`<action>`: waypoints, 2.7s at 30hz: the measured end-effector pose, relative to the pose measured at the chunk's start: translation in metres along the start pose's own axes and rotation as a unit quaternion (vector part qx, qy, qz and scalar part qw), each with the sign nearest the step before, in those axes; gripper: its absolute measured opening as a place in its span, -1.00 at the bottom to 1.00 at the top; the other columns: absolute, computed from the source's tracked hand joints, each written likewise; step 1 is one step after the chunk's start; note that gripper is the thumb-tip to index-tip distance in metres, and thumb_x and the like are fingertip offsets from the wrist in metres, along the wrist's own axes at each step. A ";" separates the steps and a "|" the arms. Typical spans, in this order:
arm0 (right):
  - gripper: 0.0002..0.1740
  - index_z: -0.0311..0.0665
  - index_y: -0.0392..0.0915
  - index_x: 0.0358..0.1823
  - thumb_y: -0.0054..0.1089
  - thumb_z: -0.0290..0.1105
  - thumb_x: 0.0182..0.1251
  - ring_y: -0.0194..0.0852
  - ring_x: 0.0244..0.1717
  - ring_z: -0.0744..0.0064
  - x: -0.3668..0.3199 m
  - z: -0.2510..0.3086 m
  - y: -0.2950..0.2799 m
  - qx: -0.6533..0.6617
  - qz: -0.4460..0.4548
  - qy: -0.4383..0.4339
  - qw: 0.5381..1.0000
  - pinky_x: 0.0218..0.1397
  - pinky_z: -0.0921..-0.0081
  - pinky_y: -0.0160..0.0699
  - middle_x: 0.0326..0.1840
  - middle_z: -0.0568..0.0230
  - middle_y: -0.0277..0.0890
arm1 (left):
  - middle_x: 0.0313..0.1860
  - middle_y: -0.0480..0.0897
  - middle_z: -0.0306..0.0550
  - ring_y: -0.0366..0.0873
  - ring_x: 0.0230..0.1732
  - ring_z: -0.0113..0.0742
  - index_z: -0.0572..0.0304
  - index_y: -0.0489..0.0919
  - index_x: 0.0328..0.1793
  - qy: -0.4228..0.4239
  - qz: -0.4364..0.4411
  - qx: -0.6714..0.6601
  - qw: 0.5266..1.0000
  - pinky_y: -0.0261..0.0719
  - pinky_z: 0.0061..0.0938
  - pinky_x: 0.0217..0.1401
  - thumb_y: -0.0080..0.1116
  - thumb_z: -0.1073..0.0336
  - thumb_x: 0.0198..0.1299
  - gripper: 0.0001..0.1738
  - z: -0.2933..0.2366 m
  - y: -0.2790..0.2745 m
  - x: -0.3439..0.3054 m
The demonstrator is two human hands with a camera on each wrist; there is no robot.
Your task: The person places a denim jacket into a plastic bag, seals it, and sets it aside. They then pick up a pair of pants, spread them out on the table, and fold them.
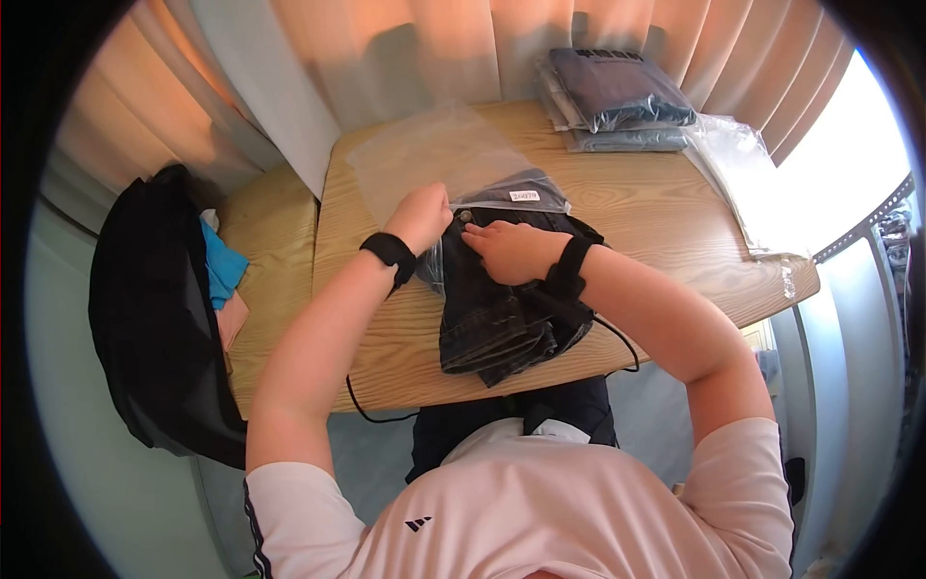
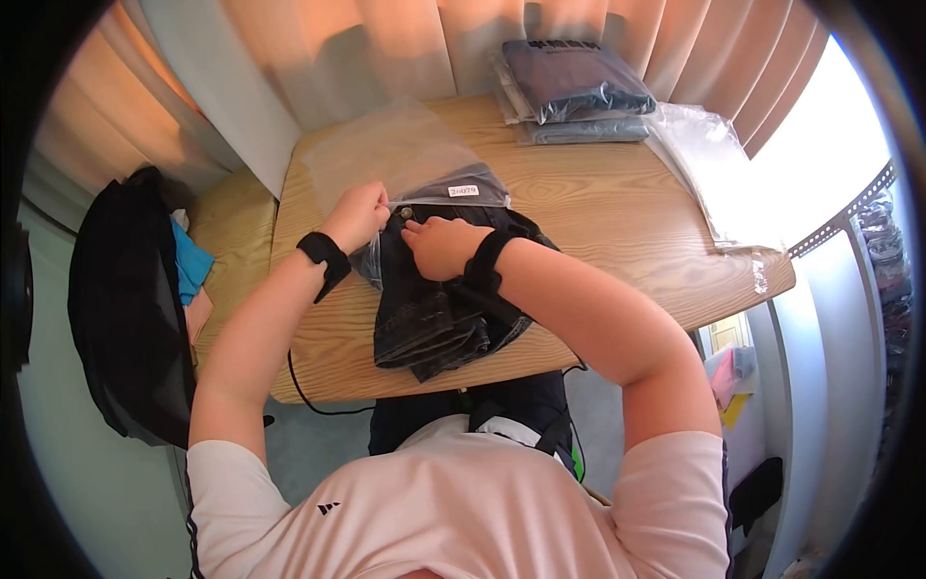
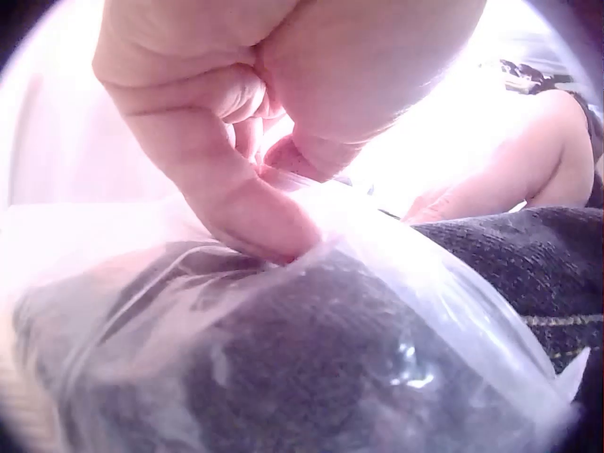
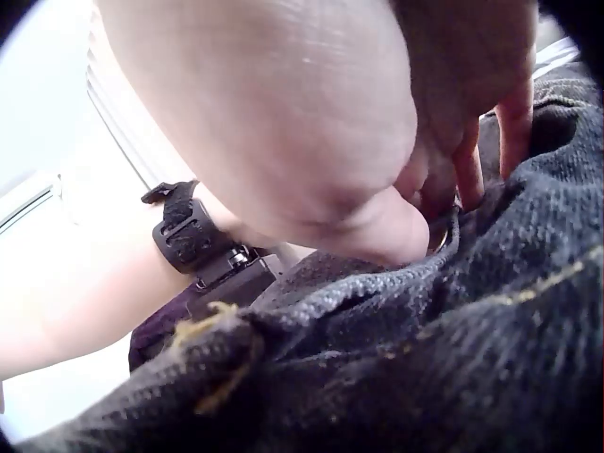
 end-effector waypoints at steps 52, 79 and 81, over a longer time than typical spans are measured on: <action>-0.71 -0.12 0.31 -0.61 -0.08 -0.33 0.32 0.13 -0.77 0.63 -0.125 -0.091 -0.146 0.684 -0.172 0.137 0.696 -0.75 0.69 -0.10 -0.74 0.51 0.17 | 0.18 0.54 -0.02 0.54 0.11 -0.28 0.28 0.44 0.26 -0.159 -0.034 -0.301 0.940 0.49 -0.45 0.20 -0.11 0.21 0.41 -0.59 -0.039 -0.189 -0.070; -0.61 -0.09 0.07 -0.72 -0.05 -0.32 0.25 -0.13 -0.74 0.62 -0.182 -0.049 -0.257 0.452 -0.329 0.090 0.824 -0.67 0.57 -0.10 -0.75 0.53 -0.08 | -0.76 0.16 -0.35 0.08 -0.79 -0.55 0.04 0.19 -0.73 -0.082 0.026 -0.139 0.987 0.07 -0.55 -0.74 -0.05 0.34 0.00 -0.70 -0.080 -0.261 -0.029; -0.58 -0.09 0.04 -0.74 -0.04 -0.33 0.23 -0.15 -0.73 0.64 -0.173 -0.047 -0.256 0.362 -0.347 0.093 0.860 -0.67 0.56 -0.12 -0.76 0.52 -0.09 | -0.79 0.14 -0.34 0.10 -0.81 -0.52 0.07 0.18 -0.75 -0.055 0.038 -0.068 0.995 0.11 -0.53 -0.76 -0.04 0.34 -0.04 -0.69 -0.095 -0.255 -0.036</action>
Point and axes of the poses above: each hand's wrist, its own x-axis towards the middle knuckle, its own y-axis out of the palm, z = x × y, the point moved 9 cm from there along x, towards the middle knuckle
